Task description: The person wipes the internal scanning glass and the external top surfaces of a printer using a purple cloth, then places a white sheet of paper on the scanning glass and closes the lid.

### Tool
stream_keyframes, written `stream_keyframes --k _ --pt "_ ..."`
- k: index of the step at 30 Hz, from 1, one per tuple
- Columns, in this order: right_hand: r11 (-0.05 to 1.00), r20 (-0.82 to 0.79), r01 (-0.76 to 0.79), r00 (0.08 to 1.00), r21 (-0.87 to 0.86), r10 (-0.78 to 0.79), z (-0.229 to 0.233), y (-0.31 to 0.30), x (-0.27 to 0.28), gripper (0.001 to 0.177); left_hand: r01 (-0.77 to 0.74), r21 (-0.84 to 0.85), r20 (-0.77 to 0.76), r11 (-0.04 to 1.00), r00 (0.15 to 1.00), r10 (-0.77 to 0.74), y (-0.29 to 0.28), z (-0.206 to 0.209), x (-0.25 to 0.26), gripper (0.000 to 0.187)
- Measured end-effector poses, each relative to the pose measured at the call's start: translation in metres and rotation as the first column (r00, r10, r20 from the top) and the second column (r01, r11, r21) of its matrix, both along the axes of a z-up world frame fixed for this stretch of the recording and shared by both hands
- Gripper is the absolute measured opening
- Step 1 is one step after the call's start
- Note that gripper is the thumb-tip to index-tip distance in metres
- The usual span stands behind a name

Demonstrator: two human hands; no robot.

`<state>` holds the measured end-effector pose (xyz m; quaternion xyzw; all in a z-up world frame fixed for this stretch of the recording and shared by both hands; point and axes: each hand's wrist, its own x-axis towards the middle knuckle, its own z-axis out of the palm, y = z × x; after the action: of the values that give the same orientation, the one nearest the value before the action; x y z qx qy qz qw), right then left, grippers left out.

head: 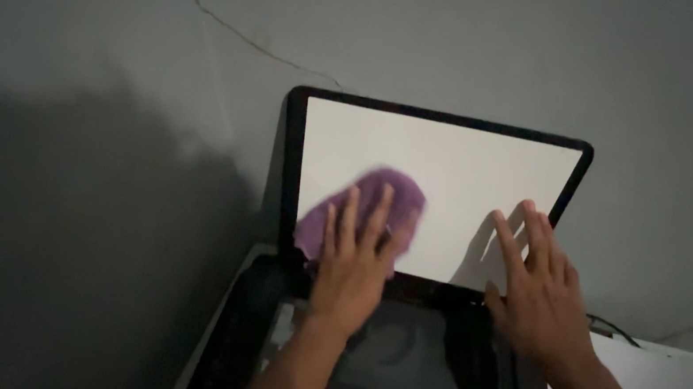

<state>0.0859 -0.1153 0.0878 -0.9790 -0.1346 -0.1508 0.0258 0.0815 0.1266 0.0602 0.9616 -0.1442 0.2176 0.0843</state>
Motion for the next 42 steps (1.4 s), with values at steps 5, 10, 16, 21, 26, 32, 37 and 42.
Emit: stream_keyframes --k 5,10,16,21,26,32,37,42 --pt "1.000 0.005 0.011 1.000 -0.026 -0.011 -0.008 0.001 0.007 0.105 0.255 0.280 0.075 0.926 0.955 -0.285 0.021 -0.023 -0.001 0.068" --pt "0.999 0.011 0.005 1.000 0.037 -0.005 -0.017 0.007 0.007 0.101 0.272 0.498 -0.266 0.824 0.952 -0.154 0.074 -0.008 0.002 0.094" --pt "0.986 0.050 -0.032 0.998 0.164 0.024 -0.022 0.010 0.009 0.102 0.072 0.071 0.202 0.995 0.976 -0.086 0.095 -0.004 0.008 0.093" --pt "0.994 0.021 -0.007 1.000 0.104 0.005 -0.022 0.008 0.006 0.103 -0.141 -0.069 -0.088 0.988 0.987 0.135 0.025 0.006 0.019 0.105" --pt "0.980 0.181 -0.184 0.969 0.072 0.168 -0.025 0.019 0.004 0.119 0.042 -0.202 -0.056 0.978 0.997 -0.054 -0.039 0.024 0.012 0.087" --pt "0.943 0.194 -0.184 0.972 0.278 0.132 -0.024 0.051 0.015 0.120 0.221 -0.512 -0.070 0.830 0.952 -0.297 -0.019 0.043 -0.009 0.060" --pt "0.998 0.028 -0.058 0.998 -0.025 0.059 -0.002 0.095 0.024 0.103 0.095 -0.714 -0.008 0.693 0.990 -0.144 0.050 0.036 -0.006 0.053" --pt "0.926 0.098 -0.250 0.953 -0.284 0.288 0.008 0.161 0.030 0.105 -0.193 -0.789 -0.093 0.583 0.976 0.197 0.109 0.009 0.003 0.046"
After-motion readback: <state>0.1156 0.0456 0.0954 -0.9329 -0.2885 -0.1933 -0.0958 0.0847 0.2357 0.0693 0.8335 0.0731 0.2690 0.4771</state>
